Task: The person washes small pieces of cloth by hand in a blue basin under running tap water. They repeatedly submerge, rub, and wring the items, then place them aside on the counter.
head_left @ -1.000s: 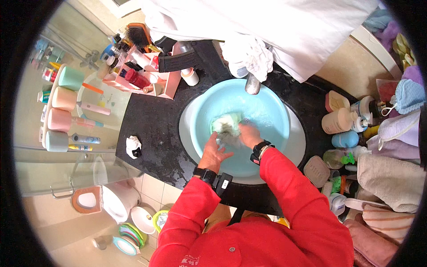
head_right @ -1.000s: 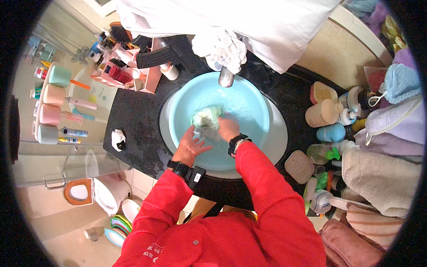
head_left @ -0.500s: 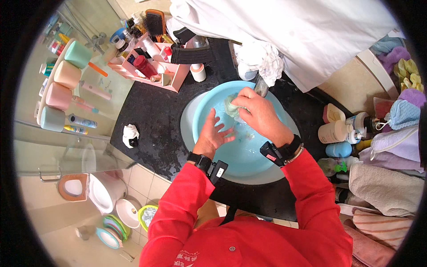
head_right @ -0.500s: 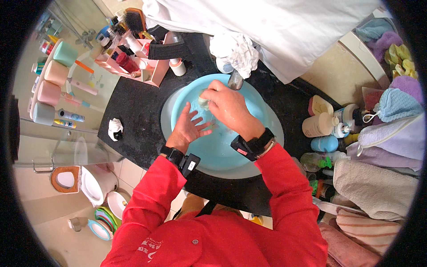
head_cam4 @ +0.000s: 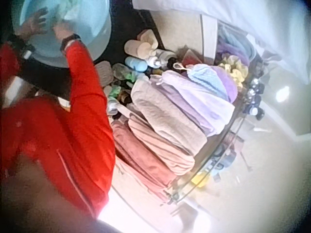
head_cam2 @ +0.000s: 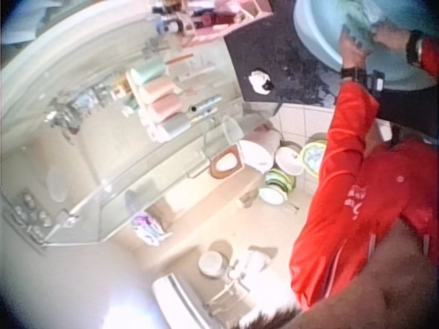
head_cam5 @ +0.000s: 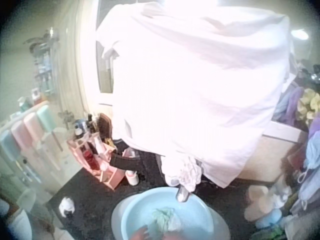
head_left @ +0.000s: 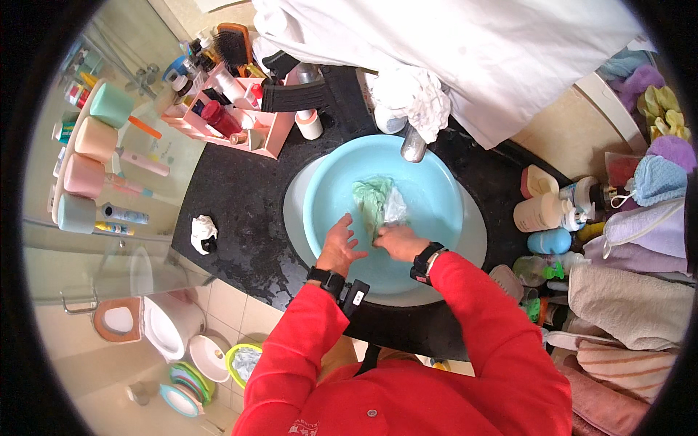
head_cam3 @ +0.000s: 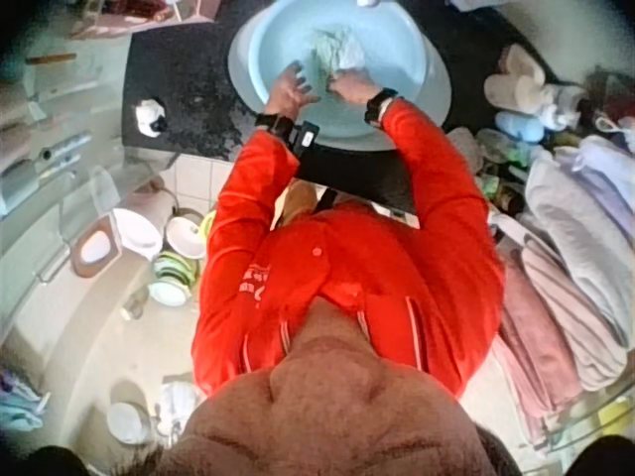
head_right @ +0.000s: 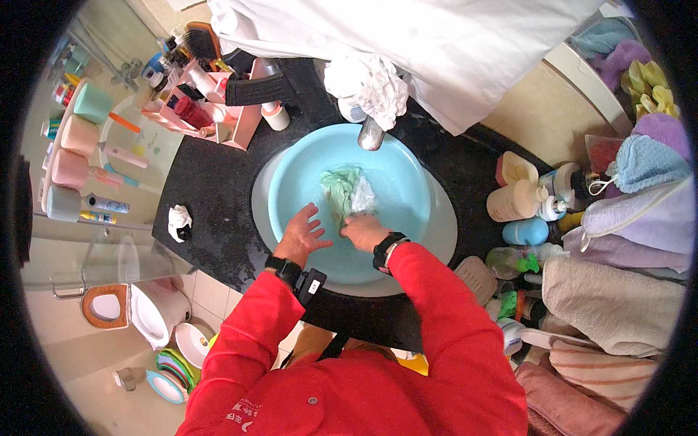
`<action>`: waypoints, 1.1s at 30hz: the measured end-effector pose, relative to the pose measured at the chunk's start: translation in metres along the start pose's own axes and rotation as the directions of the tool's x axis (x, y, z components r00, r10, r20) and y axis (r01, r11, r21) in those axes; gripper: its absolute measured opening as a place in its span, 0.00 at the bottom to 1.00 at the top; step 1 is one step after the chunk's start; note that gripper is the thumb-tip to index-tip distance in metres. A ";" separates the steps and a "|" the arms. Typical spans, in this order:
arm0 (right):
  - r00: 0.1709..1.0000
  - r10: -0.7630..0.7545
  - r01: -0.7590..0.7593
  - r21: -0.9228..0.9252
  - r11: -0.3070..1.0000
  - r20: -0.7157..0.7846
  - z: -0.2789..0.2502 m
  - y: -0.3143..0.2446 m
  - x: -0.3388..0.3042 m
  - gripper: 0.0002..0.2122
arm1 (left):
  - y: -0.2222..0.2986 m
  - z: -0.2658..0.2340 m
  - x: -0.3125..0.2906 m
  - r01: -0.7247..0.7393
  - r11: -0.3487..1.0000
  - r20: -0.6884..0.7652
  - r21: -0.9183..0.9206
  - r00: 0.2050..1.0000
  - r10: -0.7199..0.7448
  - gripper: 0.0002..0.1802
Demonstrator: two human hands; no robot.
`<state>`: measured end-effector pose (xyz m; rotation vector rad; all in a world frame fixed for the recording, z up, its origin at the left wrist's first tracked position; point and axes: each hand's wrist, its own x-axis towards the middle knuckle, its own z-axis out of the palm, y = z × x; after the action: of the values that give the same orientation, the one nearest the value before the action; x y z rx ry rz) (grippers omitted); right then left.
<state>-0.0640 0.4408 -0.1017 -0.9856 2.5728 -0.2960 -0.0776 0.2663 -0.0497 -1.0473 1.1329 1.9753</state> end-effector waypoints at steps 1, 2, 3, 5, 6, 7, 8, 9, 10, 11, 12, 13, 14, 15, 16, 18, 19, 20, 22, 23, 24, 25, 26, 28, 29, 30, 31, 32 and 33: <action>0.994 0.000 -0.022 0.206 0.978 0.107 -0.005 0.004 -0.001 0.13 | -0.001 0.001 0.001 0.003 0.999 -0.006 0.033 1.000 -0.002 0.35; 0.978 -0.020 -0.067 0.400 0.914 0.209 -0.012 0.009 0.001 0.13 | -0.002 0.002 0.003 0.012 1.000 0.043 0.009 0.999 -0.013 0.35; 0.951 -0.109 -0.091 0.599 0.796 0.290 -0.019 0.015 0.003 0.13 | -0.004 0.004 0.006 0.025 1.000 0.069 -0.016 0.997 -0.024 0.34; 0.965 0.240 -0.252 0.651 0.716 0.110 -0.030 0.031 0.007 0.14 | -0.009 0.007 0.011 0.030 0.999 0.083 -0.030 0.996 -0.027 0.32; 0.911 0.412 -0.288 0.708 0.644 -0.005 -0.031 0.033 0.010 0.15 | -0.013 0.008 0.013 0.023 1.000 0.071 -0.013 0.997 -0.022 0.31; 0.834 0.547 -0.372 0.650 0.662 -0.080 -0.030 0.035 0.013 0.16 | -0.017 0.009 0.016 0.019 1.000 0.048 0.013 0.999 -0.020 0.30; 0.710 0.676 -0.457 0.602 0.655 -0.196 -0.026 0.036 0.017 0.17 | -0.022 0.011 0.019 0.016 1.000 0.039 0.003 0.999 -0.016 0.27; 0.546 0.764 -0.537 0.557 0.634 -0.343 -0.020 0.035 0.021 0.18 | -0.028 0.010 0.023 0.017 1.000 0.019 -0.009 1.000 -0.017 0.25; 0.586 0.776 -0.546 0.593 0.592 -0.235 -0.014 0.033 0.026 0.19 | -0.035 0.011 0.027 0.019 1.000 -0.002 -0.025 1.000 -0.019 0.22; 0.604 0.782 -0.554 0.624 0.551 -0.153 -0.007 0.031 0.032 0.19 | -0.040 0.010 0.034 -0.060 0.998 0.039 -0.026 0.997 0.061 0.19; 0.610 0.792 -0.591 0.646 0.482 -0.033 -0.002 0.032 0.035 0.20 | -0.045 0.010 0.042 -0.264 0.961 0.060 0.083 0.964 0.259 0.17; 0.766 0.641 -0.398 0.743 0.538 -0.054 0.001 0.034 0.037 0.19 | -0.050 0.006 0.048 -0.502 0.827 0.164 0.253 0.865 0.475 0.16; 0.756 0.646 -0.365 0.752 0.548 -0.105 0.002 0.037 0.037 0.18 | -0.049 0.006 0.060 -0.364 0.881 0.081 0.303 0.931 0.356 0.16; 0.781 0.618 -0.345 0.761 0.549 -0.091 0.001 0.043 0.036 0.18 | -0.047 0.004 0.070 -0.190 0.961 -0.077 0.202 0.975 0.210 0.15; 0.772 0.623 -0.311 0.782 0.541 -0.124 -0.003 0.052 0.031 0.18 | -0.049 -0.001 0.074 -0.186 0.695 -0.093 0.695 0.935 0.343 0.16; 0.706 0.695 -0.533 0.543 0.649 -0.138 -0.010 0.061 0.020 0.14 | -0.049 -0.013 0.073 0.159 -0.256 0.002 0.954 0.846 0.533 0.17; 0.701 0.710 -0.621 0.426 0.658 -0.073 -0.013 0.062 0.016 0.13 | -0.049 -0.012 0.072 0.207 0.001 -0.181 0.978 0.852 0.492 0.17; 0.678 0.735 -0.706 0.278 0.651 0.002 -0.016 0.061 0.012 0.12 | -0.050 -0.012 0.068 0.229 -0.162 -0.130 0.960 0.874 0.467 0.18; 0.635 0.745 -0.693 0.275 0.667 -0.206 -0.016 0.047 0.013 0.14 | -0.052 -0.004 0.059 0.236 -0.437 -0.069 0.868 0.929 0.364 0.19; 0.667 0.695 -0.660 0.220 0.718 -0.268 -0.015 0.038 0.017 0.14 | -0.051 0.003 0.057 0.258 -0.485 -0.099 0.835 0.939 0.329 0.20; 0.666 0.631 -0.625 0.164 0.763 -0.399 -0.016 0.032 0.021 0.14 | -0.049 0.010 0.057 0.213 0.069 -0.216 0.975 0.815 0.537 0.19; 0.806 0.500 -0.497 0.097 0.862 -0.316 -0.013 0.021 0.022 0.13 | -0.050 0.018 0.057 0.066 0.573 -0.475 0.817 0.640 0.604 0.18; 0.893 0.342 -0.349 0.030 0.937 -0.292 -0.012 0.013 0.023 0.12 | -0.050 0.022 0.059 -0.193 0.870 -0.700 0.454 0.527 0.482 0.17; 0.941 0.269 -0.259 0.075 0.963 -0.204 -0.016 0.011 0.020 0.11 | -0.050 0.020 0.064 -0.200 0.563 -0.371 0.802 0.572 0.732 0.13; 0.921 0.362 -0.336 0.177 0.925 -0.145 -0.020 0.015 0.018 0.11 | -0.048 0.010 0.066 -0.187 0.144 0.020 0.972 0.673 0.739 0.12; 0.904 0.423 -0.392 0.276 0.878 -0.063 -0.024 0.018 0.014 0.12 | -0.048 -0.003 0.066 -0.188 -0.272 0.308 0.944 0.799 0.517 0.11; 0.777 0.620 -0.561 0.327 0.760 -0.110 -0.028 0.024 0.014 0.14 | -0.047 -0.008 0.071 -0.158 -0.302 0.300 0.940 0.805 0.512 0.11; 0.658 0.746 -0.685 0.329 0.650 -0.103 -0.033 0.031 0.014 0.14 | -0.046 -0.012 0.076 -0.068 -0.311 0.219 0.948 0.847 0.485 0.11; 0.665 0.745 -0.712 0.260 0.652 -0.050 -0.033 0.032 0.015 0.13 | -0.047 -0.016 0.080 0.026 -0.321 0.132 0.947 0.878 0.460 0.10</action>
<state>-0.1072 0.4556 -0.0855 0.2227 2.7433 -0.4185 -0.0739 0.2829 -0.1419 -0.0243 2.5688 0.2176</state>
